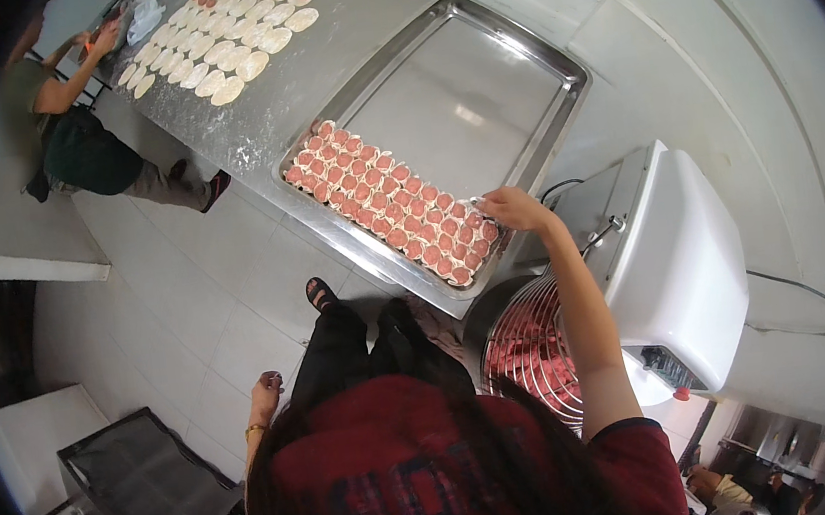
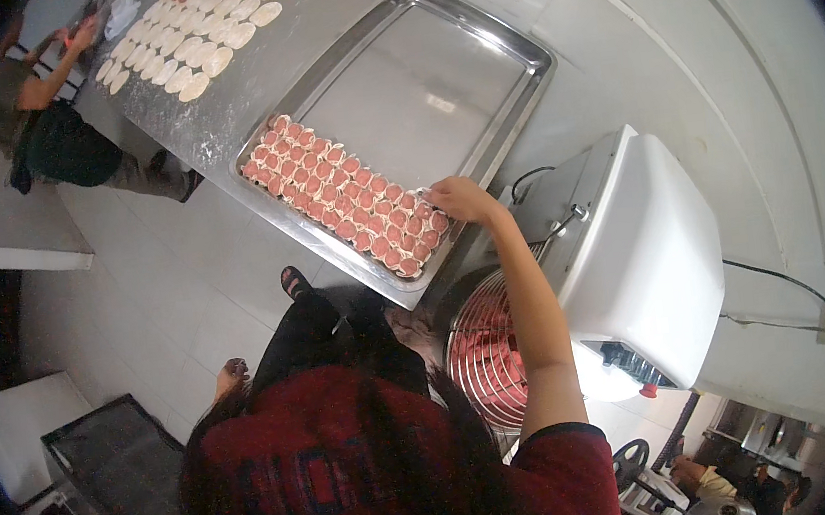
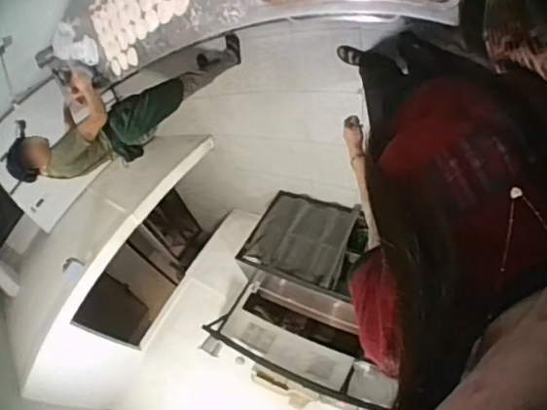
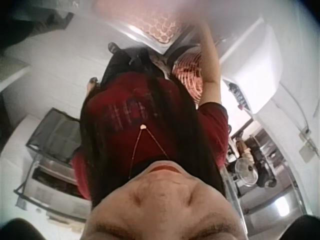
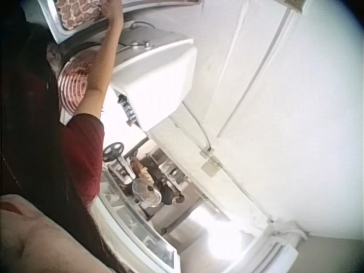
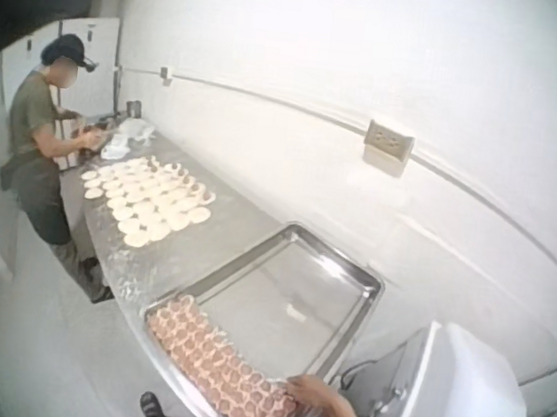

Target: The person repeatedly picks up small circular dough pieces, places a portion of meat filling in the center, folds the dough over, and seals the edges to form dumplings. The finished dumplings are placed in neat rows on a metal tray. A coworker is visible preparing dough and filling in the background.

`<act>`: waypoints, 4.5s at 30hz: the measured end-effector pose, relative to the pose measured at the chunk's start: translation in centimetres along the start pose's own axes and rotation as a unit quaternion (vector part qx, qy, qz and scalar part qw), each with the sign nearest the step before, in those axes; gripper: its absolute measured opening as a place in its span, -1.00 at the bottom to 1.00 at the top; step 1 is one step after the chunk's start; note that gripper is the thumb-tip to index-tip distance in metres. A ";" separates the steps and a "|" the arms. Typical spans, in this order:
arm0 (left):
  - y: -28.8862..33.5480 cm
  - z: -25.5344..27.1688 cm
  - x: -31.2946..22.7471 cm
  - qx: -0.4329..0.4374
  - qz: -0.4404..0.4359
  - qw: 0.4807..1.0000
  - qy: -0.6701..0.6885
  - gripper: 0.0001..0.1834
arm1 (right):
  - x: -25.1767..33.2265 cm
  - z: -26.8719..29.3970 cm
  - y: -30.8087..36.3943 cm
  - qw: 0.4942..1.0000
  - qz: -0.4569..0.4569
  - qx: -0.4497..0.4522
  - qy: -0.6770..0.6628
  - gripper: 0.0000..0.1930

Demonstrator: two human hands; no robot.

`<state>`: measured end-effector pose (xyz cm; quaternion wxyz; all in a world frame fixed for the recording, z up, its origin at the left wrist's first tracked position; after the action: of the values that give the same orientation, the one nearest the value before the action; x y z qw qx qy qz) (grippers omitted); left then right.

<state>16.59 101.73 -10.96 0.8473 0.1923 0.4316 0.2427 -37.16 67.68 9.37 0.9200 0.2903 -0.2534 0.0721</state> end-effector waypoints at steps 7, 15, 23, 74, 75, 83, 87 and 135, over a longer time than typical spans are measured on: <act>0.5 -0.7 1.9 0.072 -0.058 0.989 -0.113 -0.68 | 0.4 -0.3 0.5 0.991 -0.019 0.005 -0.131 -0.63; 0.4 -0.8 -0.4 0.041 0.012 0.999 -0.022 -0.67 | 1.0 0.1 0.7 0.997 -0.078 0.000 -0.011 -0.51; 0.8 -0.5 -3.2 0.044 0.010 0.998 -0.048 -0.68 | 0.9 -0.3 0.4 0.992 -0.119 0.027 0.020 -0.43; -21.1 23.0 5.2 0.070 -0.029 0.991 0.107 -0.70 | 5.3 0.9 5.2 0.625 -0.100 -0.436 -0.640 -0.60; -21.7 23.8 4.8 0.069 -0.034 0.990 0.122 -0.70 | 5.9 0.2 4.8 0.633 -0.117 -0.444 -0.623 -0.61; -29.4 27.3 -7.0 0.070 -0.159 0.983 0.056 -0.72 | 12.5 3.3 -7.5 0.771 -0.111 -0.431 -0.456 -0.76; -31.0 28.7 -8.6 0.066 -0.224 0.963 -0.134 -0.66 | 19.5 7.9 -20.5 0.844 0.020 -0.446 -0.297 -0.70; -34.4 18.4 -45.4 0.189 -0.645 0.731 -0.121 -0.69 | 36.9 -13.6 -20.1 0.868 -0.292 -0.394 -0.083 -0.59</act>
<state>17.07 45.62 9.77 0.7916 0.0518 0.3823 -0.4739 6.02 58.42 8.59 0.9127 -0.0306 -0.2396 -0.3296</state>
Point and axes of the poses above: each hand's wrist, its own y-axis away from the middle knuckle, its own z-axis out of the back of the hand, x = y × z, the point moved 6 cm from there along -y, towards the middle knuckle, and after that the axes turned 10 degrees about -z, right-handed, at the moved point
